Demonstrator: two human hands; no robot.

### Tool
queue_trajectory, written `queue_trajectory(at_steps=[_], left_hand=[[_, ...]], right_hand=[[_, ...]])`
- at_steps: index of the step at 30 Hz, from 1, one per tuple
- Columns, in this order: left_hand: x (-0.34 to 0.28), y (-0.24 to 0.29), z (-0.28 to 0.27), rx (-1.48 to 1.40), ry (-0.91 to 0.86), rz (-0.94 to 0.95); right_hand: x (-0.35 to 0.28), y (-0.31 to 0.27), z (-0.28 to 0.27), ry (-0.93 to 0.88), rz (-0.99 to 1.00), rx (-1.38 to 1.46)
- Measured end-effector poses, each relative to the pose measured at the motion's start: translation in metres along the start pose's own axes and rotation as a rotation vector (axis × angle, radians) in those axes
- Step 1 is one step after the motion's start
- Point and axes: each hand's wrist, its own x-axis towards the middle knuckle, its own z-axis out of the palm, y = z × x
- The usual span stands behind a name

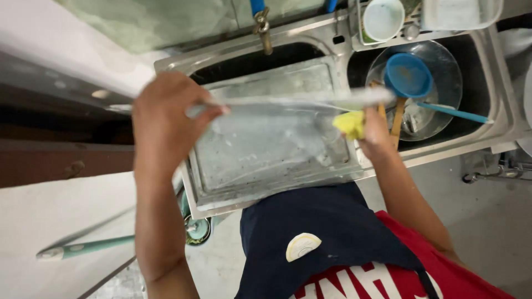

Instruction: Scrubbing a metal baking tray with a sponge and soapy water in a kitchen sink.

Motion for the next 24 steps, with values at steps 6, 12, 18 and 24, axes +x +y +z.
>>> queue_trajectory(at_steps=[6, 12, 18, 24], left_hand=[[-0.085, -0.039, 0.095, 0.095, 0.181, 0.389], [-0.163, -0.058, 0.181, 0.064, 0.17, 0.289], [-0.164, -0.026, 0.197, -0.08, 0.114, 0.177], [-0.18, -0.019, 0.22, -0.208, 0.036, 0.215]], right_hand=[[0.026, -0.017, 0.003, -0.149, -0.246, -0.446], [0.076, 0.013, -0.019, -0.255, -0.311, -0.27], [0.078, 0.005, -0.028, -0.258, -0.272, -0.54], [0.05, -0.032, -0.041, -0.207, -0.386, -0.881]])
